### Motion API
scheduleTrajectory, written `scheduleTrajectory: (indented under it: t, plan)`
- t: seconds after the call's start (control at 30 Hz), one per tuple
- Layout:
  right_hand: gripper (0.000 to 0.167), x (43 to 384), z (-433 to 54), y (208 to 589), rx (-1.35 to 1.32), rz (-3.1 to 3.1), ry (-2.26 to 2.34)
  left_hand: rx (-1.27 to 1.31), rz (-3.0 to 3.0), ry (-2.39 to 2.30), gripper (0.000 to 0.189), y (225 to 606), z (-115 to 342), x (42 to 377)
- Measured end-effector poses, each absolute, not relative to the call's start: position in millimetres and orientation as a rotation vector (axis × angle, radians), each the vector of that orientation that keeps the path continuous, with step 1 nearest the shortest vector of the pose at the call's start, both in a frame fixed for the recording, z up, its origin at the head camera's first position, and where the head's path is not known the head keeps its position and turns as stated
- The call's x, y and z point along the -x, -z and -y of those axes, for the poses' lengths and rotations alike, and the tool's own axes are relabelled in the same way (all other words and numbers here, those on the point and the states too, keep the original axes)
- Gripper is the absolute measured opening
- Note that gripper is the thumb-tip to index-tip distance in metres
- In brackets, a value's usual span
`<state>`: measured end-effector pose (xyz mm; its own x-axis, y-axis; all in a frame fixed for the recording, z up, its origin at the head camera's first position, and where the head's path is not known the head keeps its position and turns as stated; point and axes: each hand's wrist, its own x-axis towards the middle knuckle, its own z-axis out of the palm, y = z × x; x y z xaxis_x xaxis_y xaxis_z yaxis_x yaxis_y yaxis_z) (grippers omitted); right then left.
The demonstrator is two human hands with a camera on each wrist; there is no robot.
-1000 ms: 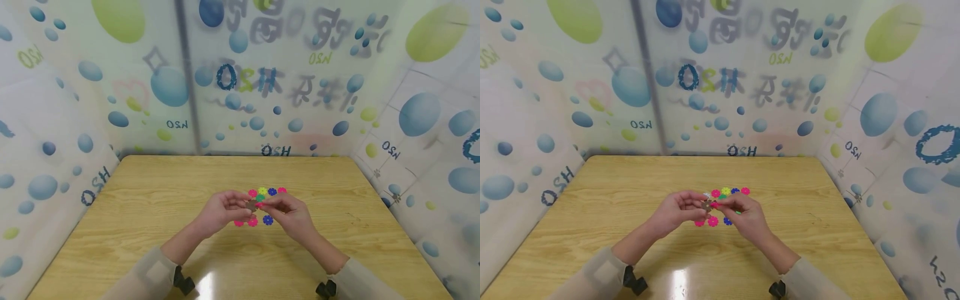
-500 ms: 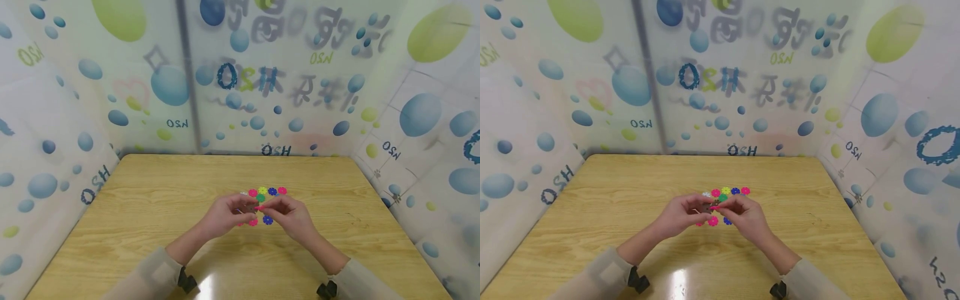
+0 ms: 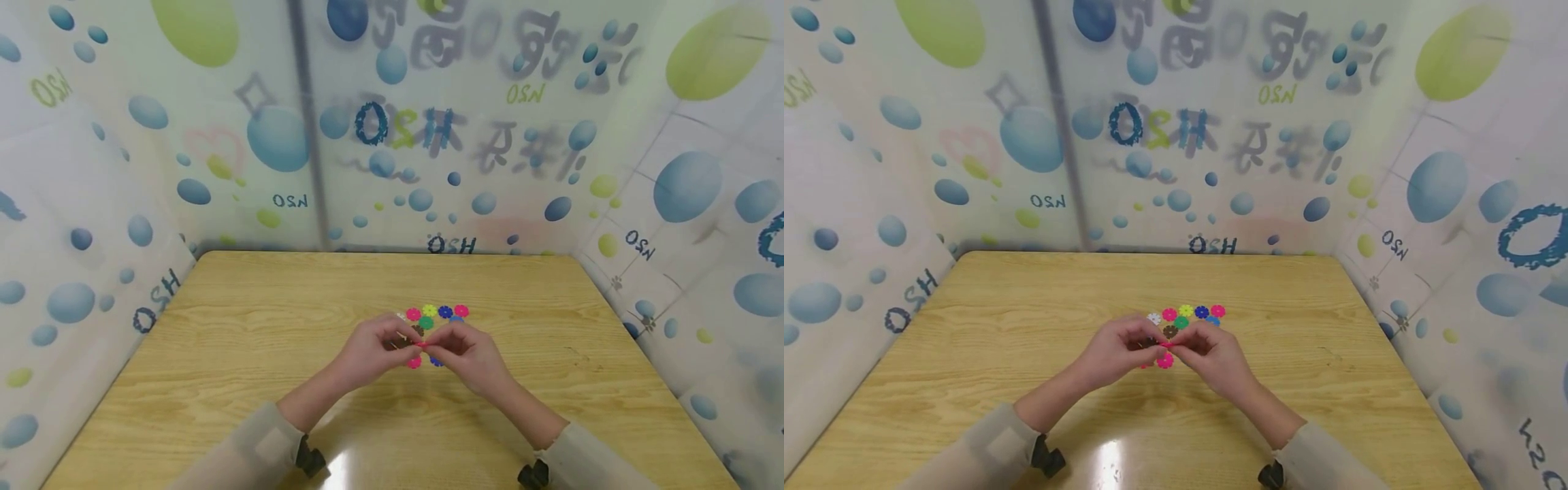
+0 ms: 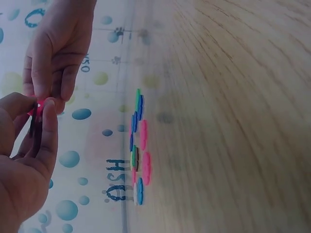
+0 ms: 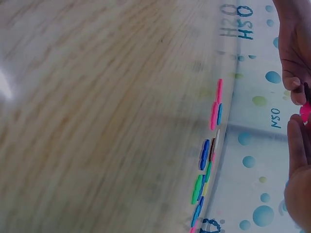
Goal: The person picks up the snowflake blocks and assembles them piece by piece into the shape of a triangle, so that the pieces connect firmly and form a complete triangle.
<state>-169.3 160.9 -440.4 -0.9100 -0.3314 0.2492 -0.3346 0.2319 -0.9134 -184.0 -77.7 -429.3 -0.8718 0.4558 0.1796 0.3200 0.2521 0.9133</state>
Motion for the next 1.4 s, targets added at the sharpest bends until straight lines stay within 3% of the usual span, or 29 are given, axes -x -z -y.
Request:
scheduleTrajectory:
  t: [0.3, 0.6, 0.9, 1.4]
  plan:
    - [0.016, 182.6, -177.6, 446.2, -0.551, 2.681, -1.627, -0.593, -2.297, -1.754, 0.010, 430.1, 79.3, 188.2]
    - [0.019, 208.0, -208.3, 456.9, -0.378, 2.934, -1.599, -0.586, -2.250, -1.812, 0.011, 434.0, 82.6, 192.1]
    - [0.020, 220.6, -227.3, 466.3, -0.372, 3.092, -1.598, -0.603, -2.284, -1.782, 0.012, 436.0, 82.0, 190.5]
    - [0.031, 228.7, -223.9, 473.3, -0.317, 3.106, -1.600, -0.607, -2.282, -1.780, 0.011, 434.3, 83.6, 189.7]
